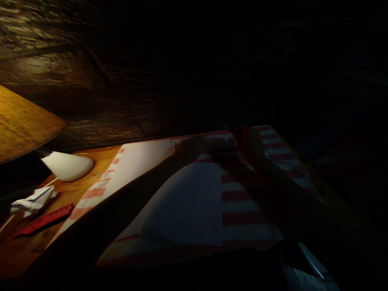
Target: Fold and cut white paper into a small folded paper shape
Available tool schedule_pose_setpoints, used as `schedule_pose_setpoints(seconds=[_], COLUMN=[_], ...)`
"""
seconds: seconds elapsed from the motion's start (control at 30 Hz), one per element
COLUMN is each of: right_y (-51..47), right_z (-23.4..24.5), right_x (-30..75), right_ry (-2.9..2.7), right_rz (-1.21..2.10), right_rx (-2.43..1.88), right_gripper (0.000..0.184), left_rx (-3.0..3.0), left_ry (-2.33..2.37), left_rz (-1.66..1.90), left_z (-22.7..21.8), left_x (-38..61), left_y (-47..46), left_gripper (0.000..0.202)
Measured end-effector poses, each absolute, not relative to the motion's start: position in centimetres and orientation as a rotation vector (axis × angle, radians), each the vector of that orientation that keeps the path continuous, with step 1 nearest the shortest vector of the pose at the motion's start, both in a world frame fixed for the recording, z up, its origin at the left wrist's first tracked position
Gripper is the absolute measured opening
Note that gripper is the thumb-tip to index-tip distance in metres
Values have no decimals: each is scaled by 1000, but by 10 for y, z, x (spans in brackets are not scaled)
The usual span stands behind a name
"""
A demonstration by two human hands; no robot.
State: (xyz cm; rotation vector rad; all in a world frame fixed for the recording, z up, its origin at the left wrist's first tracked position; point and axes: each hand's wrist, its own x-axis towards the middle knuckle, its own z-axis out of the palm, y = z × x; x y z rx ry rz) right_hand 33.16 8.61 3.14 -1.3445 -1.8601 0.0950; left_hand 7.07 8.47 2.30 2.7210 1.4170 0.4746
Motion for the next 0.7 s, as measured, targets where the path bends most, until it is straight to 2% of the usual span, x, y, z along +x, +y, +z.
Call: schedule_pose_setpoints(seconds=[0.2, 0.4, 0.5, 0.63, 0.7], right_y=[83, 80, 80, 75, 68], right_z=[33, 32, 29, 26, 28], right_x=[324, 301, 292, 288, 289], right_ry=[-1989, -2266, -2298, -2302, -2274], right_rz=[100, 90, 81, 70, 48], right_rx=[-1326, -1478, -1511, -1552, -1542], right_gripper=[23, 24, 23, 22, 24], left_rx=[2704, 2493, 2494, 2522, 2543], left_ry=[1219, 1409, 1514, 1645, 1674], left_rz=[545, 994, 850, 688, 631], left_z=[24, 44, 42, 25, 21], left_x=[57, 8, -12, -21, -20], left_y=[68, 22, 4, -1, -1], left_gripper=[28, 25, 25, 40, 39])
